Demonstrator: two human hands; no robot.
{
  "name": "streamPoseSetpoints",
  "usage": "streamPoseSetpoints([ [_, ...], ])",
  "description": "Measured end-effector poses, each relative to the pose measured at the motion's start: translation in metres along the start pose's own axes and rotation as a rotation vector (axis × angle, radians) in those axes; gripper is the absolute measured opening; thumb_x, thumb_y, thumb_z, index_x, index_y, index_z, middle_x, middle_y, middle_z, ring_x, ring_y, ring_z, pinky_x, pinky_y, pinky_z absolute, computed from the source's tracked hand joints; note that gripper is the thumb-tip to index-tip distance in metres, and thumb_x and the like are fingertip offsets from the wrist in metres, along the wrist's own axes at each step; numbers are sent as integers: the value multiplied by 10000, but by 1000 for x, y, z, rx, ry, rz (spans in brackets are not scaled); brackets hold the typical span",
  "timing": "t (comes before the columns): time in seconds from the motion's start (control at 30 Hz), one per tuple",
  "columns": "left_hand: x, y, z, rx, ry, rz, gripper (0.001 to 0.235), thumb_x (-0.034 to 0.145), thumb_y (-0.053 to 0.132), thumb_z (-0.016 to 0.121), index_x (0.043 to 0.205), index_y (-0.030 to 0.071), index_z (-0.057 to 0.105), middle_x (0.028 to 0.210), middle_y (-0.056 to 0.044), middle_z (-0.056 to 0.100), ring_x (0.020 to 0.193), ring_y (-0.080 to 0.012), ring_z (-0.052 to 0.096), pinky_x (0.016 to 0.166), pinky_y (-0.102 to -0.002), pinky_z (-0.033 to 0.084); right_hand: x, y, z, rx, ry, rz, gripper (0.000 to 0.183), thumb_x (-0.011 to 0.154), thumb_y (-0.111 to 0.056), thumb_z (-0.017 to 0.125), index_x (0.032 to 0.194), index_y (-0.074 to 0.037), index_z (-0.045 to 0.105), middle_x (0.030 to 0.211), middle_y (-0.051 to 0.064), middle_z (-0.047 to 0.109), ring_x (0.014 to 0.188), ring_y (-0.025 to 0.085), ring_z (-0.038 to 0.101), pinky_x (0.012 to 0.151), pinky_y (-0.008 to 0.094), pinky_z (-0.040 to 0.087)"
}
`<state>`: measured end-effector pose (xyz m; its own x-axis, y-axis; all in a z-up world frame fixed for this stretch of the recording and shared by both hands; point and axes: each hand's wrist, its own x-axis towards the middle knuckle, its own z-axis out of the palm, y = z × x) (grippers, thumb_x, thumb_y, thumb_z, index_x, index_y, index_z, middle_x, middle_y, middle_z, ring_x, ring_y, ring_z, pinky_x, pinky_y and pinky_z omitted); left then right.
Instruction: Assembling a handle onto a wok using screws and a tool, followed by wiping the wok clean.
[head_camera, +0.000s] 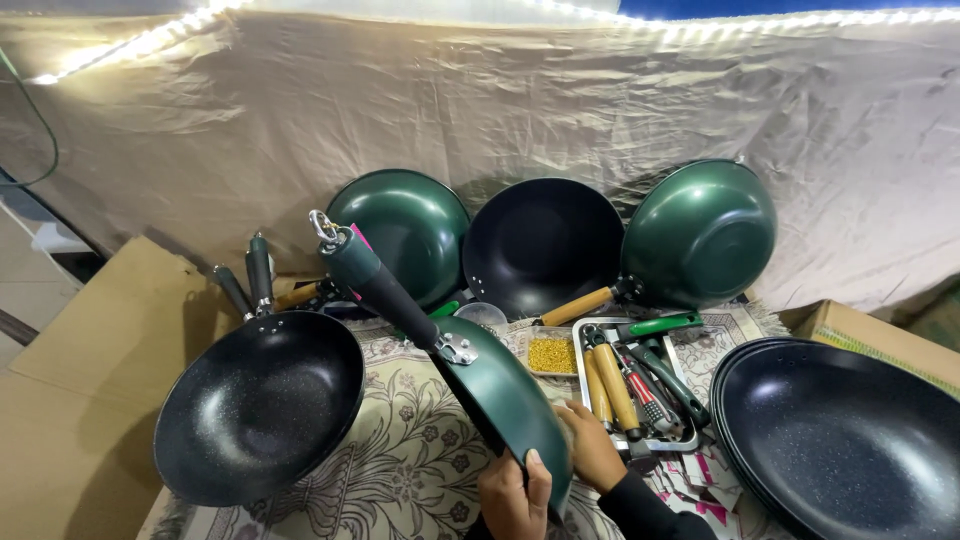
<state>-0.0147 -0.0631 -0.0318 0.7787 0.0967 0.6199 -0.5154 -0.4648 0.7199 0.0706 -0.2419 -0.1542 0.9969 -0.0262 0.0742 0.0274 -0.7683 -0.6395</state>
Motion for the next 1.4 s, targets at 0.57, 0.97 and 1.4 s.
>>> streamPoseSetpoints([
  [0.57,53,-14,-37,128,-118,324,659,1030,616,259,1211,122,655,1397,-205,311,1312,-408,303,1100,-601,288,-85,-132,-103,368,-4,-482,1112,646,18,713,1601,-41,148,1686,242,176,1574,394,154,1241,512,189],
  [0.97,148,-103,-76,165,31,306,766,735,72,764,1444,47,474,1456,-183,524,1329,-384,500,1185,-523,333,-66,-98,-116,399,122,-419,988,628,213,446,1566,-86,353,1640,134,396,1512,291,384,1227,376,306],
  [1.4,21,-345,-4,-613,91,-677,371,902,99,723,1251,1,646,925,-143,645,734,-213,626,645,-314,568,-41,13,-22,393,199,-161,278,855,-78,660,1128,-26,665,779,84,761,582,166,664,550,300,552],
])
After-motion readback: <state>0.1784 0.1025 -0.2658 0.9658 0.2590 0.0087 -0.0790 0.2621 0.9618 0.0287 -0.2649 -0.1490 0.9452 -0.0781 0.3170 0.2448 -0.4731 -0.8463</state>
